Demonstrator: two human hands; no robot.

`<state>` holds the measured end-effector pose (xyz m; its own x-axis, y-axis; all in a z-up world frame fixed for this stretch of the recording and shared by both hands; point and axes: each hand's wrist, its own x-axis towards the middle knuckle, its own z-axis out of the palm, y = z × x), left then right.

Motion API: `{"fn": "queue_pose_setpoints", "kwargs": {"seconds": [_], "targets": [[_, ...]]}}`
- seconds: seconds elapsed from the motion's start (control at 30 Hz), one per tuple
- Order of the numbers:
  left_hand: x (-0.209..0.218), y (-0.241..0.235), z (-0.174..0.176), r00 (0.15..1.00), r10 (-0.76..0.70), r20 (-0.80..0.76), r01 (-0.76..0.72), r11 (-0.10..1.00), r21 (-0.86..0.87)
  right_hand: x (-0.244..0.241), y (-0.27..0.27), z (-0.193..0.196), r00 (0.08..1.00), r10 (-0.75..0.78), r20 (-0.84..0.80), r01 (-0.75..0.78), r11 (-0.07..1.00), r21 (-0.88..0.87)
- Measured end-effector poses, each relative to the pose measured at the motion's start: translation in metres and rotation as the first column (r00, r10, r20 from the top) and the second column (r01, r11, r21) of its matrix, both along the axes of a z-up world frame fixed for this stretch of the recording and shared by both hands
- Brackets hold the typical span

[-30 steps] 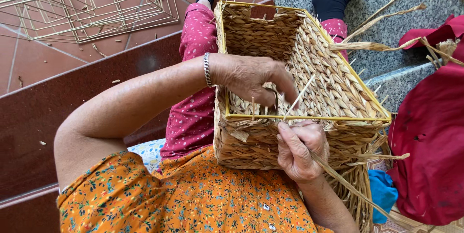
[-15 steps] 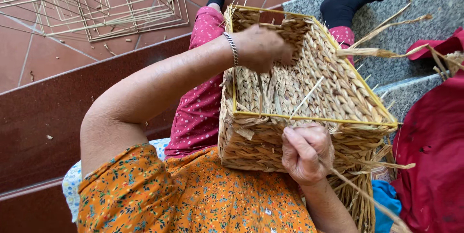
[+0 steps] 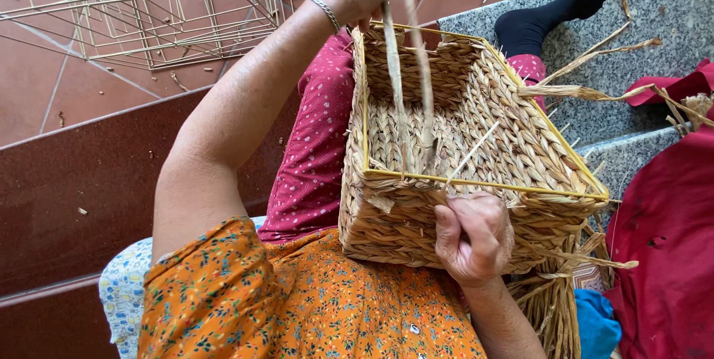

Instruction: The person weaves a rectangular basket by hand, interlacing dried palm leaves through a pre-formed frame. They repeatedly pull strands through the weave, tighten the edges, and adjust the basket's shape while seated on the floor.

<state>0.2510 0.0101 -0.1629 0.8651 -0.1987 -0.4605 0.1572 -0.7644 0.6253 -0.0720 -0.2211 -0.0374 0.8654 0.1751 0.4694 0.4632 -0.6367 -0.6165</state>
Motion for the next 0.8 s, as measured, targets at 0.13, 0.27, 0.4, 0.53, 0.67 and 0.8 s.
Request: {"fn": "queue_pose_setpoints", "kwargs": {"seconds": [0.13, 0.27, 0.4, 0.53, 0.67, 0.8], "targets": [[0.02, 0.033, -0.021, 0.978, 0.109, -0.177, -0.138, 0.977, -0.164, 0.006, 0.008, 0.015, 0.998, 0.027, 0.054, -0.024, 0.997, -0.068], [0.02, 0.036, 0.008, 0.971, 0.08, -0.223, -0.132, 0.965, -0.228, 0.013, 0.011, 0.023, 0.998, 0.023, 0.056, -0.019, 0.998, -0.061], [-0.063, 0.009, 0.076, 0.69, -0.715, -0.115, 0.722, 0.691, 0.039, 0.015, 0.008, 0.027, 0.997, 0.06, 0.042, -0.054, 0.991, -0.124], [-0.115, -0.03, 0.119, 0.449, -0.851, -0.271, 0.848, 0.502, -0.172, 0.016, 0.008, 0.029, 0.997, 0.081, 0.007, -0.078, 0.981, -0.18], [-0.121, -0.054, 0.125, 0.407, -0.912, -0.056, 0.611, 0.317, -0.725, 0.015, 0.01, 0.031, 0.998, 0.059, 0.011, -0.055, 0.978, -0.201], [-0.132, -0.064, 0.112, 0.478, -0.859, -0.18, 0.385, 0.39, -0.837, 0.016, 0.008, 0.032, 0.998, 0.053, 0.016, -0.05, 0.984, -0.171]]}}
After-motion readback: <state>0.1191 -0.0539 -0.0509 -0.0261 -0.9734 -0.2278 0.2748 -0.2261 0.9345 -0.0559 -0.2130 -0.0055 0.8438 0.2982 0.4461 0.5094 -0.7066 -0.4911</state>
